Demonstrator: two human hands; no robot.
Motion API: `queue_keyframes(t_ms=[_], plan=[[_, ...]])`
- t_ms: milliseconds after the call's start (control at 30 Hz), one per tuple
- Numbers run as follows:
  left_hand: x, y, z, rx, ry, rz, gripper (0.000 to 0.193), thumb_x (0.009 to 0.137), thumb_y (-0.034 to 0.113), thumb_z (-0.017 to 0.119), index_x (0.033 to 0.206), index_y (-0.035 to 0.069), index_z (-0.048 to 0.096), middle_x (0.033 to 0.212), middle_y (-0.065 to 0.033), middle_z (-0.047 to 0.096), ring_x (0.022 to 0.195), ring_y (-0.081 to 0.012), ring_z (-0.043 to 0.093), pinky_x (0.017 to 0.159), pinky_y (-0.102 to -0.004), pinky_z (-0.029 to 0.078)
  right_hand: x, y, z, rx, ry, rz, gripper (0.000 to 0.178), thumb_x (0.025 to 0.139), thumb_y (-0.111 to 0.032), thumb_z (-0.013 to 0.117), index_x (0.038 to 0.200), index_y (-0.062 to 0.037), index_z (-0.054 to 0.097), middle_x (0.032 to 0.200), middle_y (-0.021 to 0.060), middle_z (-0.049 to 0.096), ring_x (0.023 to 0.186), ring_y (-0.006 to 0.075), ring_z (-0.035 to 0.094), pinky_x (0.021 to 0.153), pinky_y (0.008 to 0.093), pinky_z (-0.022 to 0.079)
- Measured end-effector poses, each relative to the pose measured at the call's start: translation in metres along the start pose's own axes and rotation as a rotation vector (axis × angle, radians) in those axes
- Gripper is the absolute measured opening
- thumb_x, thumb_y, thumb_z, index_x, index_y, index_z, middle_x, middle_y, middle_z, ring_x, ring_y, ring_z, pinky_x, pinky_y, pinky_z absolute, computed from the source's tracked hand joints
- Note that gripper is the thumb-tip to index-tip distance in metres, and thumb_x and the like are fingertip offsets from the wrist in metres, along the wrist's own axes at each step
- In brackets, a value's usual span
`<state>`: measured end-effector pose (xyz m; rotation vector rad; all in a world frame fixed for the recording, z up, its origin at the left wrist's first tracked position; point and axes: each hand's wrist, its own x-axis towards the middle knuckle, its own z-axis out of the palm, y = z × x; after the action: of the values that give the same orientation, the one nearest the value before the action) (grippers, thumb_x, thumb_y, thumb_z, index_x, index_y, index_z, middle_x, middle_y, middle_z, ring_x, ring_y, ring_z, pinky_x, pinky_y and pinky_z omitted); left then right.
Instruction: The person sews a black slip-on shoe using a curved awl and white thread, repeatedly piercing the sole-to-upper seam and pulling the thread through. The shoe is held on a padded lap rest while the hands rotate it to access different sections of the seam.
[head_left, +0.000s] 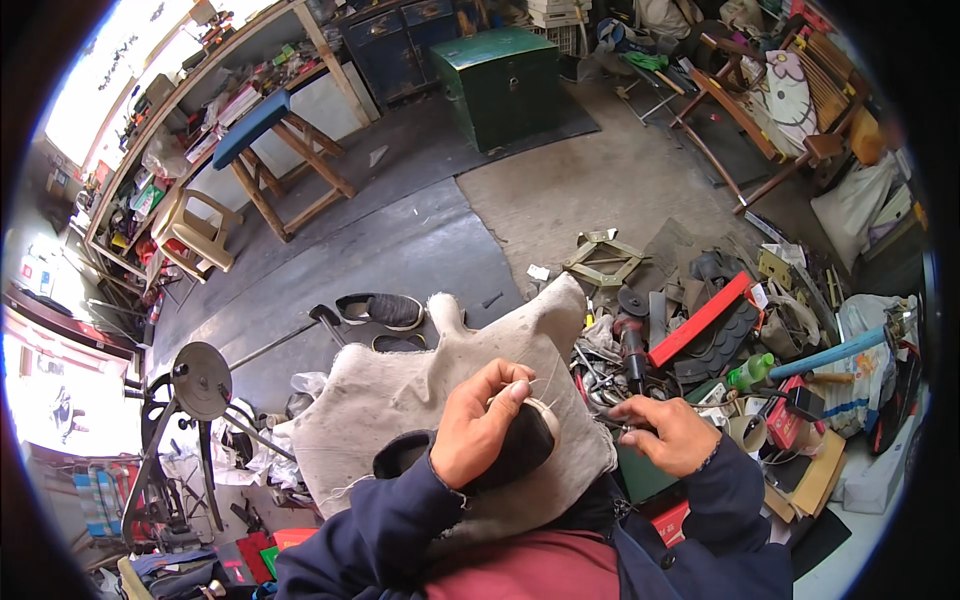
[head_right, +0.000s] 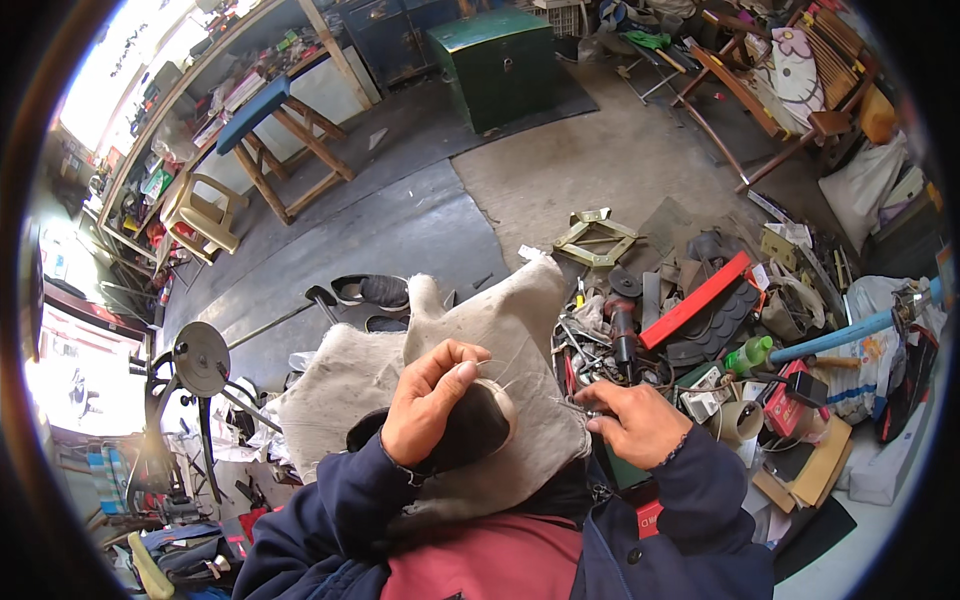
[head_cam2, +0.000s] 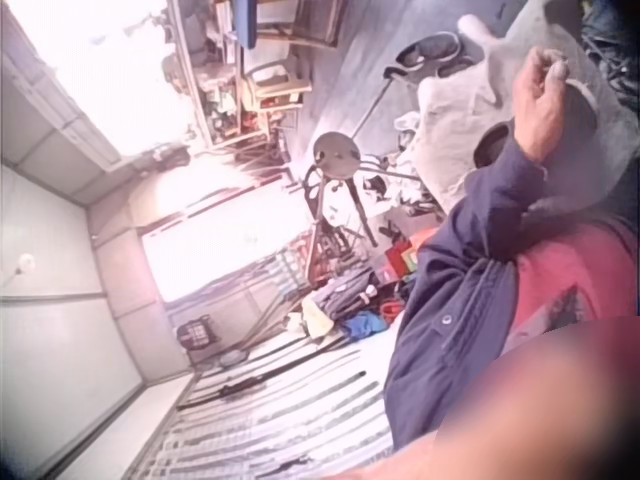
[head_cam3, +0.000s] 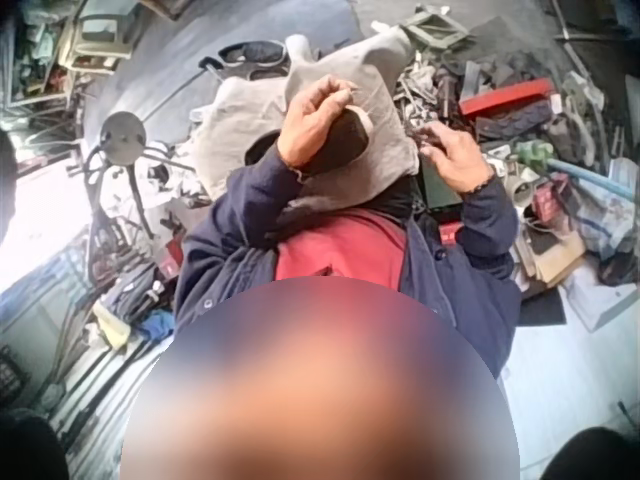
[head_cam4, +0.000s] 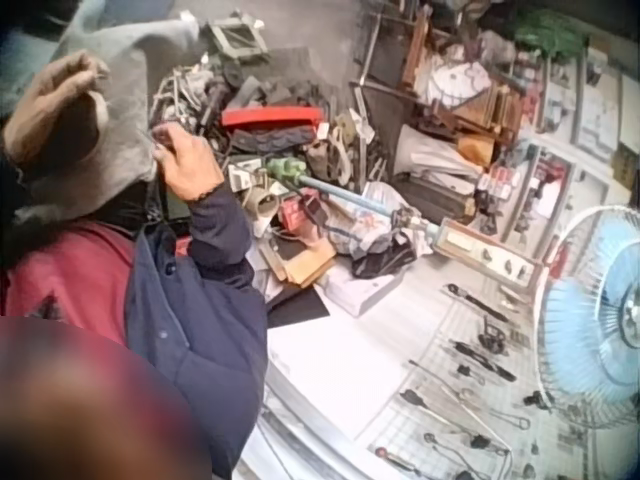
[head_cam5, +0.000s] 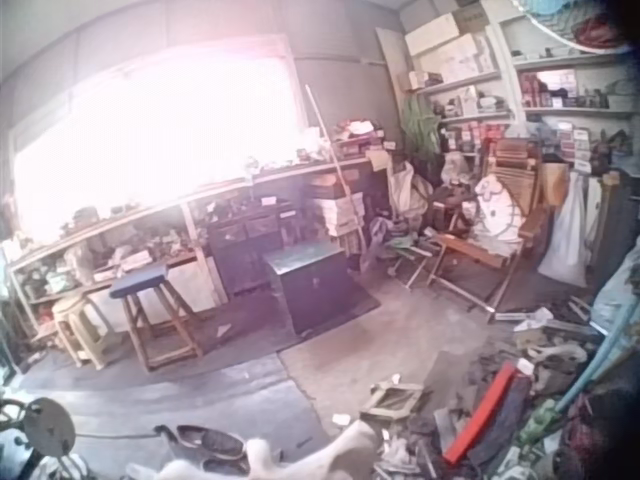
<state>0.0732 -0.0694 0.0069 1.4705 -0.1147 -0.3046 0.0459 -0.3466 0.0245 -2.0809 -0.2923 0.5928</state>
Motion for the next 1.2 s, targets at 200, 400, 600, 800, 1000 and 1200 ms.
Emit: queue_keyframes(t_ms=[200,400,600,800,1000,1200], plan=[[-0.001,-0.002,0.000,-0.045,-0.004,-0.029,0.018,0.104,0.018,0.059,0.101,0.000,0.059,0.106,0.0008,0.060,0.096,-0.0063,0.048,0.088,-0.0231,0.041,0.004,-0.024,0.013,0.402,-0.056,-0.049,0.022,0.094,-0.001,0.063,0.116,0.0019,0.061,0.090,0.0110,0.074,0.066,0.0120,0.063,0.063,0.0305,0.052],[-0.005,-0.004,-0.002,-0.085,-0.028,-0.050,0.014,0.104,0.017,0.057,0.102,0.003,0.060,0.117,-0.0027,0.060,0.105,-0.0071,0.050,0.097,-0.0245,0.039,0.032,-0.033,0.018,0.189,-0.019,-0.031,0.019,0.094,-0.006,0.062,0.111,0.0026,0.064,0.078,0.0151,0.069,0.061,0.0192,0.063,0.062,0.0327,0.051],[-0.003,-0.008,-0.001,-0.040,0.014,0.009,0.014,0.103,0.014,0.057,0.100,0.000,0.058,0.106,-0.0010,0.061,0.095,-0.0077,0.050,0.089,-0.0249,0.043,0.034,-0.016,0.027,0.262,0.027,-0.079,0.016,0.096,-0.008,0.063,0.108,0.0015,0.065,0.077,0.0103,0.069,0.064,0.0166,0.065,0.061,0.0299,0.051],[-0.001,-0.010,-0.002,-0.056,0.040,-0.004,0.014,0.103,0.014,0.057,0.102,0.000,0.059,0.101,0.0010,0.059,0.091,-0.0055,0.048,0.085,-0.0228,0.042,0.044,0.023,-0.010,1.716,0.817,-0.417,0.036,0.107,-0.039,0.049,0.088,-0.0091,0.059,0.060,-0.0045,0.038,0.042,0.0078,0.028,0.038,0.0253,0.025],[-0.002,-0.011,-0.001,-0.149,0.008,-0.054,0.015,0.105,0.019,0.057,0.102,0.004,0.060,0.115,-0.0021,0.061,0.106,-0.0080,0.050,0.097,-0.0244,0.039,0.041,0.023,0.023,1.053,0.616,-0.113,0.018,0.101,-0.016,0.061,0.107,-0.0011,0.069,0.084,-0.0013,0.063,0.055,0.0020,0.046,0.047,0.0200,0.037],[-0.001,-0.010,-0.008,-0.458,0.105,-0.046,0.013,0.103,0.019,0.056,0.106,0.007,0.061,0.107,-0.0061,0.068,0.101,-0.0141,0.061,0.095,-0.0315,0.045,0.056,0.007,0.055,0.506,0.198,-0.050,0.031,0.095,-0.011,0.066,0.124,-0.0004,0.068,0.101,0.0005,0.067,0.087,0.0050,0.060,0.080,0.0216,0.047]])
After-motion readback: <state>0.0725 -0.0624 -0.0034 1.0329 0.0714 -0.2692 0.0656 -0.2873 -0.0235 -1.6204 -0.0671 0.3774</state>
